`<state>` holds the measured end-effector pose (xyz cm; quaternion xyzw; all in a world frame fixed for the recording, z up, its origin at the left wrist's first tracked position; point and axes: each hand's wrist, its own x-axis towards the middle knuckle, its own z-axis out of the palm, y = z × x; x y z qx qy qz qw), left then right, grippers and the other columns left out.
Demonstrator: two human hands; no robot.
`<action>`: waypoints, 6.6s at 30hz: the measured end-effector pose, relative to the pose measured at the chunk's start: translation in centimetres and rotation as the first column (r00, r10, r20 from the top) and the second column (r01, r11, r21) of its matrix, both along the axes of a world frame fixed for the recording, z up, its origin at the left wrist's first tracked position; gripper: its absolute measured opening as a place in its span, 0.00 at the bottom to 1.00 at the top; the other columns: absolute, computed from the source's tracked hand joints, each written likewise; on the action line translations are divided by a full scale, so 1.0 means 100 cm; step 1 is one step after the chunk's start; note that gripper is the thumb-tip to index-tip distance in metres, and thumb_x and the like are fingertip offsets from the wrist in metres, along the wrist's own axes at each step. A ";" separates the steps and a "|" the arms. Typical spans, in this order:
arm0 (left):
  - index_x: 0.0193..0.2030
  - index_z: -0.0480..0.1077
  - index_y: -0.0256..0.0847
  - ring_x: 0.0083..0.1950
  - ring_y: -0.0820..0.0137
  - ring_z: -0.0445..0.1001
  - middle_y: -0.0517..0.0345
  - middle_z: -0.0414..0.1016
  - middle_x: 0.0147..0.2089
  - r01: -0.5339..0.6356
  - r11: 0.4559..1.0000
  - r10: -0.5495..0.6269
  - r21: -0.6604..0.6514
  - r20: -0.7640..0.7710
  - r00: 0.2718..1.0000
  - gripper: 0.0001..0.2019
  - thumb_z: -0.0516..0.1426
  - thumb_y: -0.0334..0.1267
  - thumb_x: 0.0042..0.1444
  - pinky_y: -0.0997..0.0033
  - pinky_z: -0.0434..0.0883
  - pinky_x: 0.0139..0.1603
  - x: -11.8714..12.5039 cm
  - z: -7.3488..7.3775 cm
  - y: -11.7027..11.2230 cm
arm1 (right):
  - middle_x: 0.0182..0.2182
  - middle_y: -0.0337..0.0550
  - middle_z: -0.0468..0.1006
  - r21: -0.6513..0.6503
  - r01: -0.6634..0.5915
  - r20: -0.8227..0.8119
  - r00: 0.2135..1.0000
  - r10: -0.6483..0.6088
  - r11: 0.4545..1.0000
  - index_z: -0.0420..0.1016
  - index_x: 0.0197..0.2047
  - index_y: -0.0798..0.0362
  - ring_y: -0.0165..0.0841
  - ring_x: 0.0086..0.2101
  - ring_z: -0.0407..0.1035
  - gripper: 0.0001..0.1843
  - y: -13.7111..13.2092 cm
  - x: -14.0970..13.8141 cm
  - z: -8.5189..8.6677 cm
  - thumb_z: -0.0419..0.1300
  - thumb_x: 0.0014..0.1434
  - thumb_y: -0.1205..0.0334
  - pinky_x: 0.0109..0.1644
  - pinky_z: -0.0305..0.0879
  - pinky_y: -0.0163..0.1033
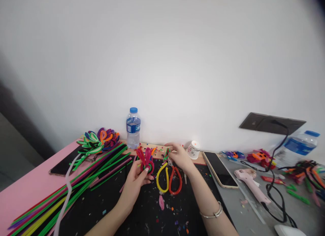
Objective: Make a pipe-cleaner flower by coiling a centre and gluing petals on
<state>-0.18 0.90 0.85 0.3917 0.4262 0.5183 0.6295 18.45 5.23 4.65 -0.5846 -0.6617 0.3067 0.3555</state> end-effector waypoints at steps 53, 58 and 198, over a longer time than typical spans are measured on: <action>0.42 0.62 0.43 0.26 0.72 0.76 0.61 0.73 0.34 0.237 0.965 -0.234 -0.112 0.042 0.971 0.22 0.64 0.46 0.43 0.75 0.69 0.28 0.006 -0.005 -0.004 | 0.24 0.34 0.69 0.083 -0.184 0.201 0.966 0.164 0.979 0.66 0.29 0.54 0.26 0.25 0.64 0.08 -0.019 -0.013 0.025 0.57 0.46 0.75 0.27 0.56 0.29; 0.44 0.63 0.43 0.27 0.71 0.76 0.59 0.73 0.37 0.265 0.959 -0.262 -0.103 0.043 0.964 0.21 0.63 0.45 0.44 0.74 0.69 0.30 0.006 -0.007 -0.004 | 0.24 0.35 0.72 -0.032 -0.217 0.150 0.964 0.220 0.976 0.68 0.28 0.54 0.27 0.25 0.67 0.05 -0.020 -0.011 0.027 0.57 0.47 0.73 0.27 0.59 0.29; 0.39 0.70 0.39 0.25 0.66 0.77 0.57 0.77 0.30 0.281 0.959 -0.280 -0.020 -0.195 0.940 0.16 0.60 0.47 0.48 0.75 0.68 0.22 0.004 -0.004 -0.008 | 0.17 0.33 0.72 -0.240 -0.335 -0.447 0.871 0.202 0.911 0.66 0.29 0.55 0.22 0.15 0.62 0.14 -0.021 -0.001 0.003 0.56 0.55 0.52 0.18 0.55 0.27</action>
